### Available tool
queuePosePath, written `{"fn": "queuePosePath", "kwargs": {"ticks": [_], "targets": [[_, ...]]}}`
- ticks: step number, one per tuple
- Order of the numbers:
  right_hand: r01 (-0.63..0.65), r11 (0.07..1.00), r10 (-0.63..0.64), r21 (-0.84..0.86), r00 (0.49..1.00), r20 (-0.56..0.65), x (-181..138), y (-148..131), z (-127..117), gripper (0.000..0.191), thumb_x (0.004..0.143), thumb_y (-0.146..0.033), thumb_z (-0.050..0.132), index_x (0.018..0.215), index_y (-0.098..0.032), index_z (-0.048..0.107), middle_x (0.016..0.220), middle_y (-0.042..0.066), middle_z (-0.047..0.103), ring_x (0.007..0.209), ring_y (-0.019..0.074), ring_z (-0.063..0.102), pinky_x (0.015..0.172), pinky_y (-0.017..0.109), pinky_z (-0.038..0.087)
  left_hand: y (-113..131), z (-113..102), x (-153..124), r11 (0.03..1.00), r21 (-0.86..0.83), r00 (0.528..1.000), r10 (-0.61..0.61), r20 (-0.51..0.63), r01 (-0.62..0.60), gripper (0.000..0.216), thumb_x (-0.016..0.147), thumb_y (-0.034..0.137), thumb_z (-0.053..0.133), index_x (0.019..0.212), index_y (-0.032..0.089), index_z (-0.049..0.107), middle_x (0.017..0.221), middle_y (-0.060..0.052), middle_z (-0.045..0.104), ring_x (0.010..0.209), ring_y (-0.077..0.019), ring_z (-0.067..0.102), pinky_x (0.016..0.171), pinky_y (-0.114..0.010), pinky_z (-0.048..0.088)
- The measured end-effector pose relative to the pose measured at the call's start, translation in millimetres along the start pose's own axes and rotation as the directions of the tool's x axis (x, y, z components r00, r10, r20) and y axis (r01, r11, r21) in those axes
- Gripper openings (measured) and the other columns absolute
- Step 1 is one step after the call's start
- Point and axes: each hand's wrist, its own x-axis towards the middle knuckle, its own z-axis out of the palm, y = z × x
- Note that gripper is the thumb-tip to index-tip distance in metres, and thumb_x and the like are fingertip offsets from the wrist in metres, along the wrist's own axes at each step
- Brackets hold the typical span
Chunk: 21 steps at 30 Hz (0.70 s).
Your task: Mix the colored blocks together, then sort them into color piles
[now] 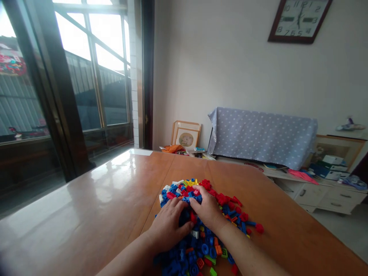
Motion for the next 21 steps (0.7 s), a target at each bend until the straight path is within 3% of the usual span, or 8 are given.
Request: {"fn": "queuePosePath", "kwargs": {"ticks": [4, 9, 13, 19, 21], "targets": [[-0.020, 0.997, 0.014, 0.076, 0.997, 0.079, 22.5, -8.4, 5.4, 0.044, 0.086, -0.036, 0.062, 0.128, -0.022, 0.060, 0.112, 0.007, 0.074, 0.101, 0.0245, 0.069, 0.094, 0.042, 0.055, -1.4, 1.1, 0.2, 0.999, -0.026, 1.000, -0.031, 0.003, 0.031, 0.043, 0.082, 0.053, 0.067, 0.114, 0.026, 0.062, 0.113, -0.007, 0.061, 0.105, -0.0271, 0.058, 0.089, -0.037, 0.048], [0.030, 0.996, -0.046, 0.086, 0.981, 0.189, 42.8, -22.2, 12.8, 0.047, 0.091, -0.038, 0.057, 0.135, -0.021, 0.057, 0.128, 0.009, 0.069, 0.116, 0.0238, 0.065, 0.102, 0.042, 0.051, -0.2, -3.5, -0.4, 0.997, -0.071, 1.000, 0.007, -0.008, -0.008, 0.058, 0.077, 0.068, 0.068, 0.117, 0.026, 0.062, 0.114, -0.008, 0.064, 0.104, -0.0286, 0.059, 0.086, -0.038, 0.047], [0.084, 0.995, -0.094, 0.046, 0.961, 0.261, 56.9, -32.7, 11.4, 0.046, 0.097, -0.040, 0.049, 0.138, -0.022, 0.057, 0.134, 0.009, 0.067, 0.124, 0.0232, 0.062, 0.107, 0.040, 0.047, 6.1, -11.3, -1.8, 0.999, -0.034, 0.994, 0.026, -0.111, -0.030, 0.060, 0.077, 0.073, 0.065, 0.116, 0.027, 0.063, 0.113, -0.008, 0.065, 0.107, -0.0319, 0.057, 0.093, -0.044, 0.043], [0.104, 0.986, -0.068, -0.128, 0.964, 0.259, 68.6, -37.6, 9.7, 0.045, 0.098, -0.038, 0.044, 0.139, -0.024, 0.057, 0.133, 0.009, 0.068, 0.124, 0.0253, 0.061, 0.105, 0.041, 0.046, 4.2, -13.8, 1.1, 0.992, -0.021, 0.957, -0.128, -0.262, 0.127, 0.011, 0.089, 0.033, 0.055, 0.096, 0.025, 0.059, 0.102, -0.006, 0.065, 0.102, -0.0267, 0.058, 0.089, -0.040, 0.042], [0.123, 0.973, -0.062, -0.194, 0.955, 0.292, 65.0, -37.7, 14.5, 0.042, 0.096, -0.038, 0.049, 0.134, -0.026, 0.060, 0.127, 0.009, 0.070, 0.120, 0.0270, 0.063, 0.102, 0.042, 0.046, -0.1, -11.9, 2.7, 0.982, -0.022, 0.942, -0.186, -0.280, 0.188, 0.008, 0.090, 0.025, 0.050, 0.094, 0.025, 0.057, 0.100, -0.005, 0.064, 0.100, -0.0252, 0.058, 0.087, -0.038, 0.042]]}}
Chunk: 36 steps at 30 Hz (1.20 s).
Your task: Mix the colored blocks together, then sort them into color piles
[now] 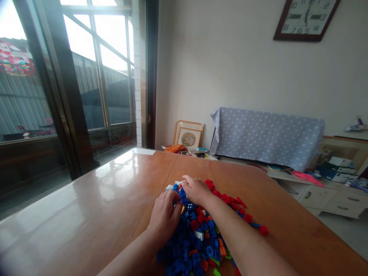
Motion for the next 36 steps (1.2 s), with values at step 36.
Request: {"fn": "queuePosePath", "kwargs": {"ticks": [36], "targets": [[0.141, 0.928, -0.203, -0.344, 0.968, -0.149, -185.6, 20.4, -35.0, 0.032, 0.096, -0.041, 0.053, 0.124, -0.034, 0.067, 0.135, 0.004, 0.065, 0.134, 0.0283, 0.049, 0.120, 0.060, 0.021, -36.2, 10.2, 16.1, 0.980, 0.177, 0.993, -0.100, 0.056, 0.089, 0.027, 0.098, 0.036, 0.045, 0.110, 0.026, 0.068, 0.115, -0.007, 0.066, 0.108, -0.0261, 0.058, 0.092, -0.038, 0.043]]}}
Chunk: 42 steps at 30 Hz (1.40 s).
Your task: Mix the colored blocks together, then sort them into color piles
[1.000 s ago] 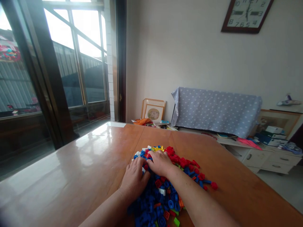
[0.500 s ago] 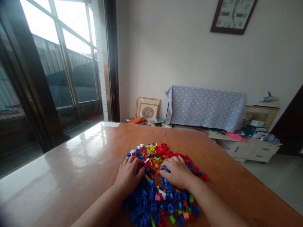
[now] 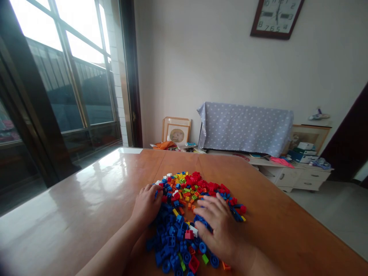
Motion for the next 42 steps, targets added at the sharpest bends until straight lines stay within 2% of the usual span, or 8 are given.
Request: {"fn": "queuePosePath", "kwargs": {"ticks": [4, 7, 11, 15, 21, 27, 35, 42], "targets": [[0.369, 0.927, -0.374, 0.066, 0.924, 0.078, -4.0, -57.7, 14.8, 0.053, 0.090, -0.060, 0.059, 0.138, -0.036, 0.057, 0.143, 0.005, 0.059, 0.136, 0.0336, 0.048, 0.121, 0.066, 0.015, -4.8, 7.5, 3.9, 0.998, -0.048, 0.999, 0.049, -0.018, -0.050, 0.035, 0.101, 0.038, 0.042, 0.125, 0.025, 0.065, 0.132, -0.008, 0.063, 0.121, -0.0256, 0.056, 0.105, -0.040, 0.042], [0.405, 0.912, -0.410, 0.065, 0.900, 0.146, 1.3, -74.9, 23.9, 0.044, 0.096, -0.049, 0.056, 0.138, -0.039, 0.055, 0.145, 0.004, 0.059, 0.137, 0.0321, 0.048, 0.122, 0.065, 0.013, -6.5, 12.8, 5.5, 0.994, -0.057, 0.995, 0.092, 0.033, -0.090, 0.041, 0.102, 0.045, 0.042, 0.131, 0.026, 0.064, 0.144, -0.008, 0.057, 0.135, -0.0263, 0.049, 0.113, -0.042, 0.037], [0.192, 0.973, -0.220, 0.124, 0.934, 0.280, 11.9, -66.7, 19.7, 0.050, 0.094, -0.056, 0.054, 0.140, -0.038, 0.053, 0.154, 0.004, 0.049, 0.147, 0.0358, 0.033, 0.120, 0.070, 0.004, -6.3, 13.8, 4.8, 0.993, -0.063, 0.988, 0.108, 0.114, -0.102, 0.045, 0.102, 0.051, 0.037, 0.129, 0.029, 0.067, 0.149, -0.006, 0.052, 0.137, -0.0269, 0.047, 0.114, -0.041, 0.037], [-0.021, 0.999, 0.011, 0.037, 0.965, 0.262, 24.5, -46.8, 18.5, 0.038, 0.092, -0.048, 0.057, 0.128, -0.036, 0.063, 0.150, 0.003, 0.053, 0.145, 0.0329, 0.033, 0.121, 0.066, 0.000, -1.1, 8.3, 1.6, 0.988, -0.075, 0.980, 0.141, 0.140, -0.132, 0.044, 0.102, 0.050, 0.037, 0.116, 0.030, 0.073, 0.137, -0.006, 0.060, 0.128, -0.0266, 0.054, 0.111, -0.040, 0.039], [-0.206, 0.974, 0.217, -0.096, 0.967, 0.133, 46.9, -7.8, 33.2, 0.033, 0.091, -0.040, 0.058, 0.121, -0.031, 0.068, 0.135, 0.006, 0.064, 0.135, 0.0320, 0.043, 0.118, 0.059, 0.016, 13.8, -2.5, -8.3, 0.976, -0.124, 0.974, 0.193, 0.118, -0.179, 0.036, 0.098, 0.051, 0.048, 0.108, 0.027, 0.073, 0.111, -0.006, 0.067, 0.108, -0.0243, 0.058, 0.100, -0.037, 0.043], [-0.341, 0.927, 0.362, -0.154, 0.923, 0.132, 66.1, 29.7, 44.1, 0.039, 0.090, -0.039, 0.056, 0.127, -0.031, 0.065, 0.134, 0.007, 0.065, 0.131, 0.0314, 0.045, 0.108, 0.052, 0.028, 29.7, -9.5, -23.3, 0.931, -0.168, 0.907, 0.356, 0.223, -0.324, 0.041, 0.088, 0.059, 0.061, 0.111, 0.027, 0.069, 0.107, -0.006, 0.063, 0.103, -0.0263, 0.057, 0.090, -0.037, 0.046], [-0.402, 0.911, 0.410, -0.088, 0.904, 0.120, 111.5, 47.5, 49.9, 0.043, 0.089, -0.033, 0.050, 0.130, -0.029, 0.061, 0.134, 0.007, 0.064, 0.125, 0.0309, 0.050, 0.101, 0.047, 0.033, 44.3, -16.2, -37.9, 0.873, -0.200, 0.820, 0.487, 0.301, -0.445, 0.062, 0.075, 0.076, 0.065, 0.120, 0.034, 0.068, 0.115, -0.006, 0.065, 0.110, -0.0324, 0.057, 0.100, -0.049, 0.042], [-0.395, 0.919, 0.385, 0.002, 0.895, 0.227, 182.6, 63.0, 78.3, 0.042, 0.091, -0.052, 0.051, 0.121, -0.028, 0.068, 0.126, 0.008, 0.068, 0.120, 0.0273, 0.058, 0.099, 0.039, 0.040, 44.5, -9.9, -43.6, 0.826, -0.264, 0.764, 0.562, 0.318, -0.498, 0.086, 0.071, 0.084, 0.060, 0.142, 0.037, 0.053, 0.141, -0.007, 0.058, 0.132, -0.0366, 0.048, 0.121, -0.062, 0.016]]}}
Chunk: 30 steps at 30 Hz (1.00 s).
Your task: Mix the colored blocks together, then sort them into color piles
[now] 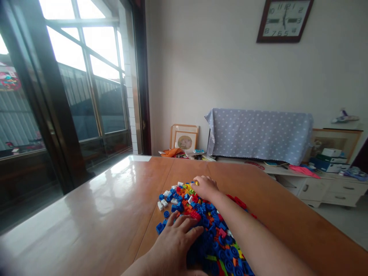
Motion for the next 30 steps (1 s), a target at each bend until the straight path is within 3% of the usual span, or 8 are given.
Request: {"fn": "queuePosePath", "kwargs": {"ticks": [3, 5, 8, 15, 19, 26, 30], "targets": [[0.022, 0.999, -0.024, 0.028, 0.998, 0.062, 27.0, -6.5, 6.8, 0.053, 0.090, -0.061, 0.051, 0.123, -0.023, 0.068, 0.128, 0.011, 0.067, 0.122, 0.0287, 0.059, 0.101, 0.039, 0.042, -8.2, 16.1, 2.4, 0.999, -0.016, 0.993, 0.052, 0.110, -0.050, 0.078, 0.086, 0.074, 0.051, 0.154, 0.039, 0.037, 0.155, -0.006, 0.047, 0.143, -0.0377, 0.037, 0.121, -0.068, 0.009], [0.044, 0.998, -0.049, 0.050, 0.993, 0.108, 38.0, -11.6, 11.6, 0.059, 0.087, -0.064, 0.054, 0.125, -0.022, 0.068, 0.130, 0.012, 0.067, 0.122, 0.0295, 0.059, 0.101, 0.039, 0.043, -13.2, 25.4, 3.9, 0.999, -0.021, 0.991, 0.047, 0.127, -0.045, 0.065, 0.096, 0.063, 0.041, 0.156, 0.040, 0.030, 0.159, -0.005, 0.041, 0.148, -0.0369, 0.032, 0.120, -0.071, 0.006], [0.083, 0.992, -0.098, 0.090, 0.979, 0.176, 43.3, -19.2, 18.1, 0.058, 0.081, -0.063, 0.063, 0.122, -0.023, 0.070, 0.127, 0.010, 0.069, 0.120, 0.0293, 0.061, 0.099, 0.036, 0.046, -15.5, 28.6, 4.3, 1.000, 0.003, 0.993, 0.017, 0.116, -0.017, 0.060, 0.100, 0.055, 0.037, 0.157, 0.039, 0.028, 0.163, -0.004, 0.033, 0.151, -0.0368, 0.025, 0.120, -0.072, 0.006], [0.117, 0.973, -0.177, 0.197, 0.932, 0.317, 29.4, -22.3, 17.7, 0.029, 0.074, -0.043, 0.072, 0.096, -0.025, 0.077, 0.101, 0.004, 0.076, 0.103, 0.0271, 0.066, 0.088, 0.031, 0.049, -2.3, 13.4, 1.7, 0.985, 0.023, 0.981, -0.173, 0.087, 0.171, 0.106, 0.079, 0.075, 0.055, 0.161, 0.017, 0.021, 0.167, -0.014, 0.013, 0.154, -0.0395, 0.006, 0.122, -0.067, -0.002], [0.114, 0.951, -0.229, 0.286, 0.883, 0.410, 16.1, -22.2, 8.2, 0.019, 0.075, -0.034, 0.066, 0.084, -0.019, 0.075, 0.087, 0.003, 0.074, 0.088, 0.0218, 0.066, 0.078, 0.028, 0.049, 4.2, 14.7, -0.3, 0.976, 0.017, 0.975, -0.217, 0.037, 0.217, 0.109, 0.076, 0.077, 0.055, 0.161, 0.017, 0.022, 0.168, -0.013, 0.008, 0.155, -0.0377, 0.003, 0.122, -0.066, -0.004], [0.073, 0.890, -0.327, 0.449, 0.790, 0.519, -21.6, -32.6, -22.5, 0.024, 0.084, -0.032, 0.057, 0.095, -0.020, 0.075, 0.093, 0.002, 0.074, 0.085, 0.0175, 0.064, 0.074, 0.027, 0.050, 1.5, 23.9, 1.5, 0.961, 0.017, 0.961, -0.277, -0.025, 0.277, 0.122, 0.065, 0.080, 0.064, 0.162, 0.020, 0.021, 0.168, -0.013, 0.015, 0.154, -0.0417, 0.007, 0.123, -0.067, 0.002], [0.041, 0.868, -0.353, 0.495, 0.752, 0.556, -24.5, -32.0, -35.7, 0.030, 0.085, -0.033, 0.057, 0.106, -0.021, 0.074, 0.093, 0.003, 0.075, 0.083, 0.0171, 0.067, 0.075, 0.028, 0.052, -2.8, 28.4, 3.9, 0.950, 0.028, 0.950, -0.309, -0.051, 0.311, 0.128, 0.060, 0.082, 0.065, 0.162, 0.020, 0.019, 0.168, -0.014, 0.013, 0.153, -0.0447, 0.008, 0.120, -0.071, 0.001]]}}
